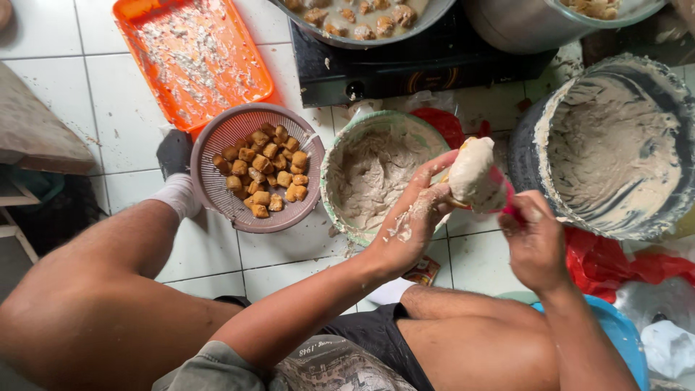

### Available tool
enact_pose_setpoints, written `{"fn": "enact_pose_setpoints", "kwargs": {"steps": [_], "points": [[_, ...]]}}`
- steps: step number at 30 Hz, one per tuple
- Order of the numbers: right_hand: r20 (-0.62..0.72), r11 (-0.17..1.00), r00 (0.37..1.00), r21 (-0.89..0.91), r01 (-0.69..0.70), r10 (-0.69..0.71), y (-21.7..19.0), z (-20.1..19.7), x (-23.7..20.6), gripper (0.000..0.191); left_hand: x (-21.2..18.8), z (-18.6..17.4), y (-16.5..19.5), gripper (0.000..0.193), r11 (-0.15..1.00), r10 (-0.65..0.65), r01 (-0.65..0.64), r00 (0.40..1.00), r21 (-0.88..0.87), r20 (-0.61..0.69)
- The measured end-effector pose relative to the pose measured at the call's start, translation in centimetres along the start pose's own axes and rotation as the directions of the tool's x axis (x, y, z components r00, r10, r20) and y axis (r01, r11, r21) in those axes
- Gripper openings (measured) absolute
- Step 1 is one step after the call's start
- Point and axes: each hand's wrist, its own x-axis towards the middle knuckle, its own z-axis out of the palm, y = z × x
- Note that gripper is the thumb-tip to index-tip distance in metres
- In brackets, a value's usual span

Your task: The person sits on the floor and coats fried tofu pieces with batter, holding each piece in one hand and spreading batter over it with a spatula, then drops the coated piece into a pot of boiling liquid on a portable stove. They also use a skimmer to lift cooked pieces out of the pot.

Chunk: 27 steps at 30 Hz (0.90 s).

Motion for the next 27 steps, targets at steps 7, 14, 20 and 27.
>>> {"fn": "enact_pose_setpoints", "kwargs": {"steps": [7,14,20,27], "points": [[0.046,0.913,0.982,0.363,-0.189,0.185,0.5,0.2,-1.2,0.012,-0.5,-0.7,1.8,0.08,0.972,0.093,-0.034,0.965,-0.233,0.246],[0.173,0.859,0.979,0.481,-0.178,0.106,-0.1,0.7,-1.7,0.016,0.8,-2.8,1.4,0.087,0.994,0.106,-0.097,0.973,-0.053,0.208],[0.194,0.891,0.963,0.38,-0.248,0.185,-0.2,1.1,-1.3,0.018,1.7,-5.0,2.1,0.061,0.924,0.252,-0.294,0.949,0.243,0.188],[0.16,0.909,0.922,0.174,-0.379,0.354,1.2,1.1,-0.3,0.021,4.9,-9.1,3.2,0.066,0.83,0.185,-0.187,0.981,0.526,0.058]]}}
